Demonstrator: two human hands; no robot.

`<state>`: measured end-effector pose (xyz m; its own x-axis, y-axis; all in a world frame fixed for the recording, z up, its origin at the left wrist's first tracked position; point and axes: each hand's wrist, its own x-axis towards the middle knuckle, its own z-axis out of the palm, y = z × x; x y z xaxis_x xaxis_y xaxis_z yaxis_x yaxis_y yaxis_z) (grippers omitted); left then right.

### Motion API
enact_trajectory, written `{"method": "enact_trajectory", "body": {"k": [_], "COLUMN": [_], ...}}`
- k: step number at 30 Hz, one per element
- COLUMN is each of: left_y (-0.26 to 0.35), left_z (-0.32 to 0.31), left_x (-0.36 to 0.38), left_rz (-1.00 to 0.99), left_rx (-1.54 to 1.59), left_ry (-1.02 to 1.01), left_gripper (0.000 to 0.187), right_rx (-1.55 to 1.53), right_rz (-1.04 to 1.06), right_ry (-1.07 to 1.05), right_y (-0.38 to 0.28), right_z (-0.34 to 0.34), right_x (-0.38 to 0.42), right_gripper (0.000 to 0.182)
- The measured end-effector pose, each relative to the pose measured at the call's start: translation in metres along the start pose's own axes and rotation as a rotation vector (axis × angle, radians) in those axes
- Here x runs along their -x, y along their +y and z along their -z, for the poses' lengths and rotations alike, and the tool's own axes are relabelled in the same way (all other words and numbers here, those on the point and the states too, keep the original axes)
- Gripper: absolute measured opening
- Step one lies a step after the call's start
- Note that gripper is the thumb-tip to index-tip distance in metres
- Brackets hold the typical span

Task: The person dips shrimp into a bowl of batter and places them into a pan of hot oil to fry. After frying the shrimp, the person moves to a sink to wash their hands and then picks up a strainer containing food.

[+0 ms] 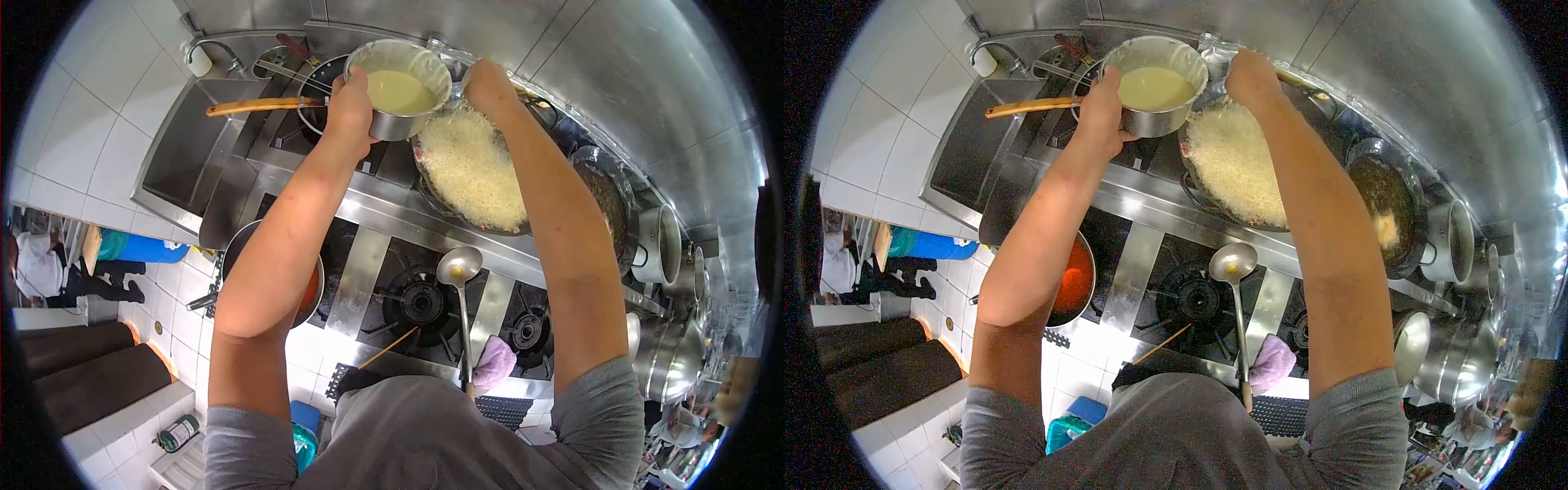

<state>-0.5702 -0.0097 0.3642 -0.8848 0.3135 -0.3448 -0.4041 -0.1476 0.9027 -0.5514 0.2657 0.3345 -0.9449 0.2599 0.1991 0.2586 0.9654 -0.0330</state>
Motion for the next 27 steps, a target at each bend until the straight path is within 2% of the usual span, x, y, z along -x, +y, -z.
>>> {"method": "enact_trajectory", "body": {"k": [2, 5, 8, 10, 12, 14, 16, 17, 19, 20, 22, 23, 25, 27], "left_y": [0.000, -0.001, -0.004, -0.007, -0.006, -0.007, -0.013, -0.014, -0.013, -0.014, -0.014, -0.011, -0.008, -0.014], "left_z": [-0.001, -0.006, -0.009, -0.014, -0.022, -0.032, -0.041, -0.046, -0.054, -0.058, -0.068, -0.072, -0.075, -0.073], "left_x": [-0.001, -0.002, -0.007, -0.008, -0.007, -0.008, -0.011, -0.013, -0.016, -0.019, -0.021, -0.014, 0.000, -0.009], "left_rz": [-0.011, 0.022, 0.016, 0.016, 0.032, 0.040, -0.017, -0.020, -0.022, -0.025, 0.020, 0.018, 0.000, 0.008], "left_rx": [-0.005, -0.052, -0.034, 0.015, -0.005, -0.028, 0.101, 0.096, 0.064, 0.059, -0.041, -0.043, 0.106, 0.063], "left_ry": [-0.002, 0.023, 0.012, -0.035, -0.023, -0.016, -0.110, -0.113, -0.122, -0.123, -0.065, -0.064, -0.068, -0.069], "left_gripper": [0.053, 0.056, 0.056, 0.063, 0.060, 0.056, 0.059, 0.059, 0.058, 0.058, 0.058, 0.058, 0.064, 0.064], "right_rx": [0.060, 0.040, -0.054, -0.144, -0.181, -0.217, -0.273, -0.276, 0.014, 0.010, -0.104, -0.106, 0.006, 0.075], "right_rz": [0.029, 0.082, -0.005, -0.079, -0.026, 0.024, 0.097, 0.094, 0.159, 0.157, 0.112, 0.112, 0.151, 0.175], "right_ry": [-0.046, 0.046, 0.050, 0.279, 0.282, 0.295, -0.219, -0.214, -0.379, -0.374, -0.509, -0.507, -0.584, -0.624], "right_y": [0.002, 0.008, 0.007, 0.005, -0.020, -0.040, -0.053, -0.059, -0.067, -0.065, -0.063, -0.064, -0.064, -0.074], "right_z": [-0.003, -0.006, 0.020, 0.049, 0.094, 0.106, 0.103, 0.096, 0.072, 0.062, 0.049, 0.051, 0.052, 0.091], "right_x": [-0.002, -0.001, -0.004, -0.004, 0.003, 0.001, -0.006, -0.007, -0.006, -0.006, -0.006, -0.007, -0.009, 0.000], "right_gripper": [0.021, 0.024, 0.023, 0.024, 0.024, 0.024, 0.028, 0.028, 0.032, 0.032, 0.033, 0.033, 0.048, 0.051]}}
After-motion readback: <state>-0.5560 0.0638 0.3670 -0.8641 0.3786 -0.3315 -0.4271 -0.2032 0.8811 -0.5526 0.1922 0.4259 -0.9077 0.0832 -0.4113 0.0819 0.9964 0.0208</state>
